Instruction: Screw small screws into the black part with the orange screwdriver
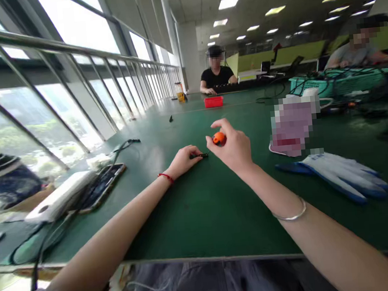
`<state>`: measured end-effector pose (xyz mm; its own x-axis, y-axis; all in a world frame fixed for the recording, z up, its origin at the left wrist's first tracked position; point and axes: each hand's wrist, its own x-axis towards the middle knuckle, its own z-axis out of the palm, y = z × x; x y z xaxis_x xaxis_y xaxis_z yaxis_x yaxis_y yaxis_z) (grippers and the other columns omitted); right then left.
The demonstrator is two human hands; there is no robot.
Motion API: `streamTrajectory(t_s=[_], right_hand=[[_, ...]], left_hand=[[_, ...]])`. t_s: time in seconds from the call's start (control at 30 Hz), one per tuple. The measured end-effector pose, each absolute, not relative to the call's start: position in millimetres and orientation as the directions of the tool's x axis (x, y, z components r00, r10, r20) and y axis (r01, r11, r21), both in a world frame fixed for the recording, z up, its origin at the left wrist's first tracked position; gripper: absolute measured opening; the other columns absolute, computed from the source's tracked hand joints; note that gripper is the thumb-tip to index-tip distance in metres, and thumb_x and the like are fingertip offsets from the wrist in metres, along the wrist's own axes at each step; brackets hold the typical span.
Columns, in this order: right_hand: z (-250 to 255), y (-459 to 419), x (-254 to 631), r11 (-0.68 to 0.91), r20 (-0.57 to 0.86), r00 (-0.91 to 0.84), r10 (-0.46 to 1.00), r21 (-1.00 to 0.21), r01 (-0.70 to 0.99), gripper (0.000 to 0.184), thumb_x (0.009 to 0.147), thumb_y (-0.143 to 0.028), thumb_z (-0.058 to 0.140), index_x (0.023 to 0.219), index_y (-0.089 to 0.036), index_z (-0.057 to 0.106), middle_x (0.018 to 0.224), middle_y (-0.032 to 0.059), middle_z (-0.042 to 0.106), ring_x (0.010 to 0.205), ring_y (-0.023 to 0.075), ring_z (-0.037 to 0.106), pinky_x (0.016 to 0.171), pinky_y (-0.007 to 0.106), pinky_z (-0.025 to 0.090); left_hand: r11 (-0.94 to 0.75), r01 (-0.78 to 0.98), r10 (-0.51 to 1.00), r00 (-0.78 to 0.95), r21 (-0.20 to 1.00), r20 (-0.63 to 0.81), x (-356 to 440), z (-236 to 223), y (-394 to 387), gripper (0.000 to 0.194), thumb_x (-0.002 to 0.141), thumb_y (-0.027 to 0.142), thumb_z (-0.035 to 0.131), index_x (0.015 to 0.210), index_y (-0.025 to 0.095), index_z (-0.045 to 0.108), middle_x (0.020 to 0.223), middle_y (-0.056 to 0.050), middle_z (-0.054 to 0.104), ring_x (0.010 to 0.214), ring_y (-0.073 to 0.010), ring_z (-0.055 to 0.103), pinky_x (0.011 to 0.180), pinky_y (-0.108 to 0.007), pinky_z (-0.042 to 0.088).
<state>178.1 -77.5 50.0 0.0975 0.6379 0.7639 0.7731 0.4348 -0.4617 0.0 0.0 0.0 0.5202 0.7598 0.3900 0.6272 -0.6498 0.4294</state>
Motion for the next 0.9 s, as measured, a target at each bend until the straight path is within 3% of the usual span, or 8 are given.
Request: streamTrajectory(t_s=[0.13, 0.27, 0.37, 0.47, 0.6, 0.77, 0.83, 0.9], right_hand=[[50.4, -77.6, 178.5, 0.44, 0.785, 0.107, 0.611, -0.448, 0.778, 0.046, 0.069, -0.039, 0.06, 0.11, -0.022, 0.05, 0.081, 0.0016, 0.062, 0.062, 0.0167, 0.054, 0.055, 0.028, 0.038], [52.4, -80.0, 178.1, 0.325, 0.708, 0.142, 0.692, -0.482, 0.814, 0.041, 0.072, -0.055, 0.057, 0.096, -0.022, 0.057, 0.056, -0.0027, 0.052, 0.055, 0.0181, 0.052, 0.051, 0.026, 0.032], [52.5, -81.7, 177.6, 0.378, 0.698, 0.078, 0.712, -0.474, 0.795, 0.032, 0.077, -0.053, 0.052, 0.082, -0.022, 0.059, 0.05, -0.0029, 0.047, 0.051, 0.0161, 0.049, 0.052, 0.026, 0.032], [51.2, -82.0, 177.9, 0.453, 0.75, 0.044, 0.66, -0.444, 0.773, 0.027, 0.075, -0.04, 0.054, 0.095, -0.021, 0.057, 0.064, -0.0007, 0.057, 0.054, 0.0151, 0.051, 0.053, 0.026, 0.036], [51.0, -80.7, 179.3, 0.448, 0.776, 0.067, 0.627, -0.43, 0.784, 0.045, 0.07, -0.039, 0.058, 0.111, -0.02, 0.05, 0.086, 0.0041, 0.063, 0.065, 0.0179, 0.057, 0.052, 0.026, 0.037], [53.1, -80.3, 179.3, 0.378, 0.701, 0.076, 0.709, -0.47, 0.797, 0.035, 0.076, -0.053, 0.055, 0.09, -0.022, 0.058, 0.052, -0.003, 0.05, 0.052, 0.0173, 0.053, 0.051, 0.026, 0.033], [53.1, -80.8, 179.0, 0.427, 0.699, 0.026, 0.715, -0.465, 0.775, 0.029, 0.079, -0.05, 0.052, 0.08, -0.022, 0.058, 0.05, -0.0031, 0.047, 0.05, 0.0155, 0.051, 0.052, 0.026, 0.034], [52.7, -81.3, 178.7, 0.472, 0.72, -0.005, 0.694, -0.451, 0.758, 0.023, 0.078, -0.042, 0.053, 0.084, -0.021, 0.059, 0.054, -0.0027, 0.05, 0.05, 0.0144, 0.05, 0.052, 0.025, 0.035]], left_hand=[[-0.648, 0.631, 0.761, 0.519, 0.426, 0.39, -0.4, -0.7, 1.3, 0.004, 0.078, 0.018, 0.062, 0.08, 0.016, 0.065, 0.082, -0.003, 0.062, 0.077, -0.0148, 0.057, 0.073, -0.028, 0.048], [-0.644, 0.636, 0.764, 0.511, 0.425, 0.393, -0.2, -1.0, 1.6, 0.005, 0.078, 0.018, 0.062, 0.081, 0.016, 0.065, 0.083, -0.003, 0.063, 0.077, -0.015, 0.058, 0.075, -0.028, 0.048], [-0.64, 0.639, 0.767, 0.507, 0.426, 0.392, -0.1, -1.2, 1.8, 0.005, 0.078, 0.02, 0.062, 0.08, 0.017, 0.065, 0.084, -0.003, 0.063, 0.079, -0.0153, 0.058, 0.076, -0.028, 0.049], [-0.641, 0.635, 0.767, 0.507, 0.432, 0.393, -0.4, -1.8, 2.2, 0.005, 0.078, 0.02, 0.062, 0.08, 0.017, 0.065, 0.085, -0.003, 0.063, 0.079, -0.0154, 0.058, 0.076, -0.028, 0.049], [-0.648, 0.63, 0.761, 0.509, 0.428, 0.403, -0.6, -1.8, 2.3, 0.005, 0.078, 0.019, 0.062, 0.08, 0.016, 0.065, 0.085, -0.003, 0.063, 0.079, -0.0157, 0.058, 0.076, -0.029, 0.049], [-0.644, 0.637, 0.764, 0.508, 0.425, 0.396, -0.6, -0.8, 1.3, 0.005, 0.078, 0.02, 0.062, 0.079, 0.016, 0.064, 0.084, -0.003, 0.063, 0.078, -0.0154, 0.058, 0.076, -0.029, 0.049], [-0.641, 0.638, 0.767, 0.508, 0.427, 0.392, -0.6, -0.9, 1.3, 0.005, 0.078, 0.02, 0.062, 0.08, 0.017, 0.065, 0.085, -0.003, 0.063, 0.078, -0.0153, 0.058, 0.076, -0.029, 0.049], [-0.641, 0.639, 0.766, 0.508, 0.424, 0.393, -0.6, -1.3, 1.7, 0.005, 0.078, 0.02, 0.062, 0.08, 0.017, 0.065, 0.085, -0.003, 0.063, 0.079, -0.0155, 0.059, 0.077, -0.029, 0.049]])
